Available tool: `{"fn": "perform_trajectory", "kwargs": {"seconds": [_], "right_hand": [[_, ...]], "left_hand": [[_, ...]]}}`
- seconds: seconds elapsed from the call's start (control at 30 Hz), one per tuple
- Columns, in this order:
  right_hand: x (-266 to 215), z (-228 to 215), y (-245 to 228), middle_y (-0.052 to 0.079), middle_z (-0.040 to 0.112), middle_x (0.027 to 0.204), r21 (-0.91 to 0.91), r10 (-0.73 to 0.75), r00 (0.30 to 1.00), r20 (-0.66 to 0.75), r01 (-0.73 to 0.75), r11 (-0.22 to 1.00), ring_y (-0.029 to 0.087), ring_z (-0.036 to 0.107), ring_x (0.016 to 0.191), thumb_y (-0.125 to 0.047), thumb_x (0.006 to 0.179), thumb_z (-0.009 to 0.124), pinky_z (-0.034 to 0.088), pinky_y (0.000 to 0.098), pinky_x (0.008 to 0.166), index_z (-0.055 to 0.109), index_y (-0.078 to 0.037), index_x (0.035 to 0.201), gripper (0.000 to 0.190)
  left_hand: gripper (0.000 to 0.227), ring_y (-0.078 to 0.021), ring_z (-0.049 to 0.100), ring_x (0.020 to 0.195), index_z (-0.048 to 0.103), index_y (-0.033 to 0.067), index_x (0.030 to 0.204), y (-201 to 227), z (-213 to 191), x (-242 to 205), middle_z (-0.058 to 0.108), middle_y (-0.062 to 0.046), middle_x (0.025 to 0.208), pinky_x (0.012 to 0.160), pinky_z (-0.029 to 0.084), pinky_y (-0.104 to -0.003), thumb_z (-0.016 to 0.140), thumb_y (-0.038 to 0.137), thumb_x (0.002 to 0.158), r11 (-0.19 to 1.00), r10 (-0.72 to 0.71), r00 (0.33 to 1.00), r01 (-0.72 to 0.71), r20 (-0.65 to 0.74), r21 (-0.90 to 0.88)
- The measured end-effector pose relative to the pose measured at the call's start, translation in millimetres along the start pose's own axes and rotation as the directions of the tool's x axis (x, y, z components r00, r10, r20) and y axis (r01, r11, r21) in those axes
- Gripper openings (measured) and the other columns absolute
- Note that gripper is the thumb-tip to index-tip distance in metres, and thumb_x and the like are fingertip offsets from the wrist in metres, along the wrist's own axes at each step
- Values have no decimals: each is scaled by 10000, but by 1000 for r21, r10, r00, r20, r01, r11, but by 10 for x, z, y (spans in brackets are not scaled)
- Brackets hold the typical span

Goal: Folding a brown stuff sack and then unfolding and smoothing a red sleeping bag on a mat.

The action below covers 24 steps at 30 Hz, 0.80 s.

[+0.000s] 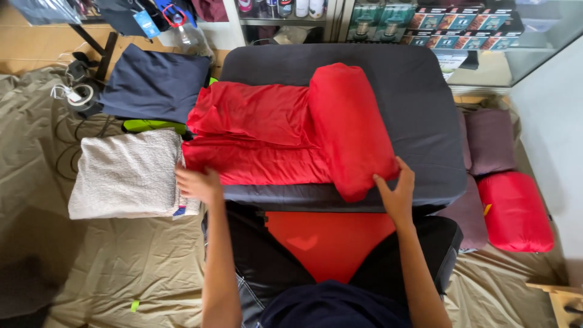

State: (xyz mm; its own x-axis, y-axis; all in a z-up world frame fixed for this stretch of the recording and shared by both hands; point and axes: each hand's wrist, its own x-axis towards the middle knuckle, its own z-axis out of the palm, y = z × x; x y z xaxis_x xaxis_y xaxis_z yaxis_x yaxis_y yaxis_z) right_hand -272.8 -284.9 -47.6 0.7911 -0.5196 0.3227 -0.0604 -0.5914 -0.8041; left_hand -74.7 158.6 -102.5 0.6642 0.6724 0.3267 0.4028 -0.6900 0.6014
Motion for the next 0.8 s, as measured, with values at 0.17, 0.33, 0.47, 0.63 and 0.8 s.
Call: {"fn": "perform_trajectory", "kwargs": {"seconds": [0.17, 0.33, 0.47, 0.63, 0.8], "right_hand": [[29, 337, -447, 101, 511, 1359, -449, -436, 885, -163, 327, 832, 307, 448, 1296, -155, 925, 605, 285, 454, 1094, 645, -158, 1397, 473], [-124, 704, -572, 79, 586, 1465, -647, -359, 896, 263, 440, 623, 383, 427, 1470, -552, 841, 663, 197, 791, 1065, 692, -338, 1288, 497], [100, 471, -148, 83, 488, 1595, -795, -317, 911, 265, 393, 463, 383, 365, 1494, -389, 528, 908, 222, 771, 1052, 668, -353, 1322, 831], [519, -240, 1159, 90, 379, 1543, -691, -107, 991, -82, 21, 723, 413, 436, 1314, -384, 735, 763, 468, 614, 818, 609, -354, 1369, 653], [703, -1017, 1898, 292, 600, 1047, -503, -136, 792, -595, -235, 832, 528, 541, 939, -134, 1008, 671, 396, 605, 853, 617, 22, 1119, 198]], "left_hand": [[840, -473, 384, 1403, 457, 150, 1516, 515, 356, -774, 392, -240, 1532, 1037, 384, -596, 739, 358, 751, 844, 469, 883, -457, 25, 281], [698, -402, 112, 1565, 399, 336, 1555, 902, 309, -1532, 179, -98, 1705, 1164, 236, -632, 645, 271, 905, 709, 703, 641, -663, 308, -239], [546, -333, 67, 1587, 352, 372, 1579, 716, 558, -1611, 208, -62, 1708, 1216, 66, -604, 385, 461, 1042, 711, 646, 555, -687, 524, -149], [561, -311, 49, 1591, 283, 406, 1600, 646, 589, -1603, 174, -51, 1717, 1222, 42, -601, 325, 522, 1053, 688, 642, 519, -715, 564, -125], [537, -380, 290, 1523, 483, 306, 1530, 656, 591, -1633, 366, -93, 1645, 1175, 233, -624, 456, 485, 1025, 605, 776, 567, -792, 277, -76]]}}
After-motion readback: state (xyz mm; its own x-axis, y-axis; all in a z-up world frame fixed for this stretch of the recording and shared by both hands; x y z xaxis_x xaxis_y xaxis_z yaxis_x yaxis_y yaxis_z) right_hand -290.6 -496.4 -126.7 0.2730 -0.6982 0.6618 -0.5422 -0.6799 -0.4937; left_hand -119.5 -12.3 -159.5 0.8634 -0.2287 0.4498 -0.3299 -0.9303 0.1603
